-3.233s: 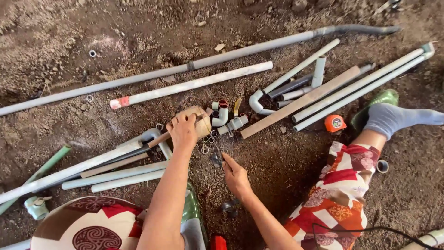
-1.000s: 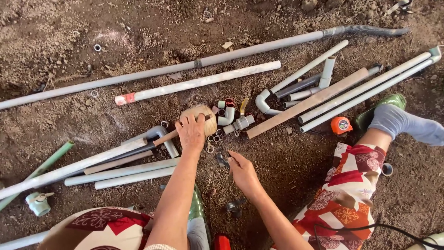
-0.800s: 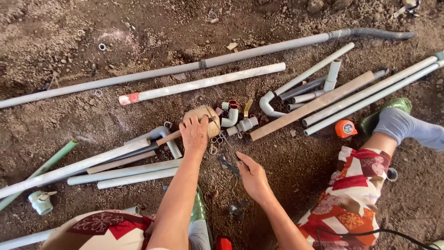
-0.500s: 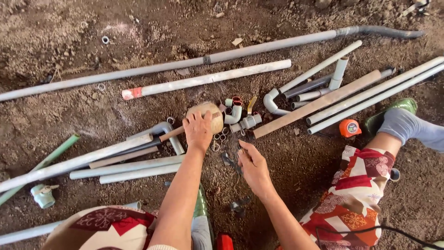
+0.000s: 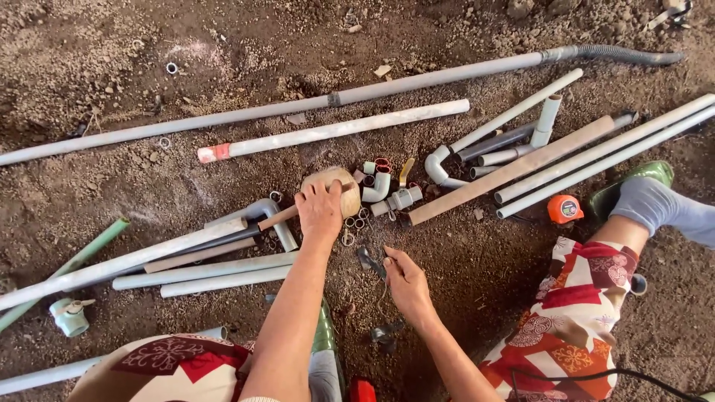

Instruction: The person sits on the ground and uses a hacksaw blade to cut a PVC pipe among various plumbing supplies.

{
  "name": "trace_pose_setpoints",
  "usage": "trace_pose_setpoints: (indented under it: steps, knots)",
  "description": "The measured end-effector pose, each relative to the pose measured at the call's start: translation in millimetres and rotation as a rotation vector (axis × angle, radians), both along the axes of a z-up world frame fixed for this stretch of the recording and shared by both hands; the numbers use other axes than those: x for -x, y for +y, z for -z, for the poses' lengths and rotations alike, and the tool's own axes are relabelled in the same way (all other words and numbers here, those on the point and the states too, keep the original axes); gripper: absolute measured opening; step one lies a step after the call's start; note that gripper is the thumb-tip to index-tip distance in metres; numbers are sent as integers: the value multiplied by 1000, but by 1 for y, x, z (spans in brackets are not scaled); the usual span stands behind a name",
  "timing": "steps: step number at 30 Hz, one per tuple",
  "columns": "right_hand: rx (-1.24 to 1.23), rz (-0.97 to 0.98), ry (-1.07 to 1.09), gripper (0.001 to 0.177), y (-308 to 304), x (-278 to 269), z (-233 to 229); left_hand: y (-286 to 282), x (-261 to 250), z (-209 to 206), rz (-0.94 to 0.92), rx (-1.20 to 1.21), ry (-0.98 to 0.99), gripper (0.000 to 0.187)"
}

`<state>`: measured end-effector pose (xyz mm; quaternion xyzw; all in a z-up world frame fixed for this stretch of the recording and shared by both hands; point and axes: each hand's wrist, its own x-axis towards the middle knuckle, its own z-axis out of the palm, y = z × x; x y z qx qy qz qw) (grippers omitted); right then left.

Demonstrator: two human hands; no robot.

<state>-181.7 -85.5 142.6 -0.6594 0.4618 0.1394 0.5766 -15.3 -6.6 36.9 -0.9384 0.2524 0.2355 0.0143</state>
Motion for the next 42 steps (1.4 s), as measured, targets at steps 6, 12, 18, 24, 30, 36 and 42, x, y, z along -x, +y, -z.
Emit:
trace_pose_setpoints:
  steps: [6,12,18,24,30,36,42]
  knots:
    - [16,5,3,32,3,5,4,0,1,20,-11,46,-96,9]
    - [19,16,51,32,4,3,6,4,3,37,-8,77,-150,12]
    - [1,9,11,32,-3,-31,16,8,4,47,14,132,-220,14]
    - [-64,-46,-100,39,-8,-72,46,12,3,65,36,168,-254,14]
    - [-82,-89,-70,40,-5,-62,38,14,-2,63,38,161,-197,6]
    - [-20,-34,90,34,9,-8,20,7,-6,62,18,127,-214,6]
    - [-60,12,54,33,1,-28,5,7,-3,50,38,109,-156,7]
